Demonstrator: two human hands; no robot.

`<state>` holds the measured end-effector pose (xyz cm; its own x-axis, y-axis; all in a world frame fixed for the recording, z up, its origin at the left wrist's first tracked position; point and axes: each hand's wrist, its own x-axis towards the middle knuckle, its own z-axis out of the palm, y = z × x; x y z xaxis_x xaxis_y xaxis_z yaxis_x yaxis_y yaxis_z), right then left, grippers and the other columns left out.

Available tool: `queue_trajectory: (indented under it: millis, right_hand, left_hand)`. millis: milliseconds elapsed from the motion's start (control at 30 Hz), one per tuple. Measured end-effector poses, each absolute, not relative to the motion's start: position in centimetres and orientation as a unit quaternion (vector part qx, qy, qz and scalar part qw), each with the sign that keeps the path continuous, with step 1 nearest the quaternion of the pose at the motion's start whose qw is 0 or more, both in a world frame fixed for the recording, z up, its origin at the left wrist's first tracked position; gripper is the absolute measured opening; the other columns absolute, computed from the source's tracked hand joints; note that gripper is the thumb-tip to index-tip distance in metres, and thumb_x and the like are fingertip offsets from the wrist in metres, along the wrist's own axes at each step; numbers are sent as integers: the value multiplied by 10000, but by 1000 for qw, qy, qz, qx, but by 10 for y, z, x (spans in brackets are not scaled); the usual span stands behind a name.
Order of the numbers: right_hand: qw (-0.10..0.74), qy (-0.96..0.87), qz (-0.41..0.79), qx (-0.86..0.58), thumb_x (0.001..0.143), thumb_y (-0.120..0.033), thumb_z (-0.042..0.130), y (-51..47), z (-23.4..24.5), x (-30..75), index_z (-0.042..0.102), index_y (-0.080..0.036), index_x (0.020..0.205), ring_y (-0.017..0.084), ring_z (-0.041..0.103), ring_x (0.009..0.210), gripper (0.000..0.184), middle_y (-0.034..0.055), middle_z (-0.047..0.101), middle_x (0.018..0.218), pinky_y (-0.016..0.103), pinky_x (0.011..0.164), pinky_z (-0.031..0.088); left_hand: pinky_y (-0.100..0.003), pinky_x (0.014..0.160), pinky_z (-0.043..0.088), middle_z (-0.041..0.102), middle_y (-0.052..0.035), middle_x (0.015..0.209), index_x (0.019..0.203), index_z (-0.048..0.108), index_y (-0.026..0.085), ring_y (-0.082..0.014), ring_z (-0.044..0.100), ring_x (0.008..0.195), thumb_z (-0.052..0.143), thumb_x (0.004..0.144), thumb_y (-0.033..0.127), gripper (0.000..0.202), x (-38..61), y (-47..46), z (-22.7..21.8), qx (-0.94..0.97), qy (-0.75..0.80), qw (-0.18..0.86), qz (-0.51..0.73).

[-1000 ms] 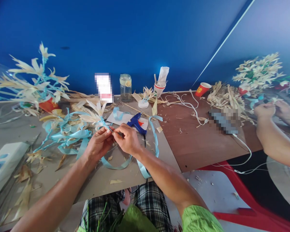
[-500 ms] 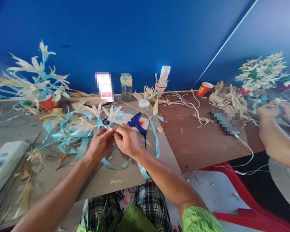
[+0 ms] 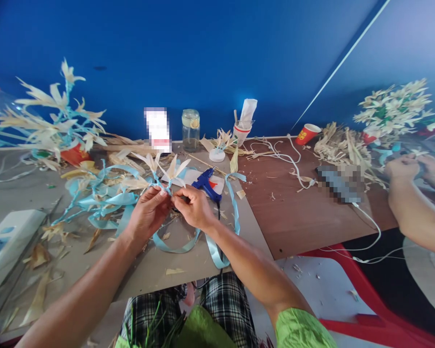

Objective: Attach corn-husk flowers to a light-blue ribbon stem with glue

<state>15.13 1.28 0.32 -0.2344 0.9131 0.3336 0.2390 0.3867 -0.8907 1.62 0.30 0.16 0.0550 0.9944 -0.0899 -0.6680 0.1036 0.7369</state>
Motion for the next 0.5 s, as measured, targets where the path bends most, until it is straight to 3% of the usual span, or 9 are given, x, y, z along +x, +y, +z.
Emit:
queue_trajectory:
  millis: [267, 500]
  right_hand:
    - [449, -691, 406, -395, 796, -269, 562, 13, 2, 152, 572, -168, 653, 109, 469, 622, 175, -14, 521, 639, 231, 610, 378]
    - [449, -715, 384, -374, 776, -210, 555, 11, 3, 150, 572, -168, 645, 108, 481, 620, 139, -11, 529, 642, 230, 612, 380]
  left_hand:
    - [-241, 675, 459, 631, 6, 729, 730, 632, 163, -102, 575, 672, 778, 599, 181, 197, 15, 0, 7, 285, 284, 702, 587]
    - [-231, 672, 411, 579, 25, 690, 731, 623, 171, -94, 530, 666, 756, 626, 171, 170, 14, 2, 0, 324, 295, 690, 577]
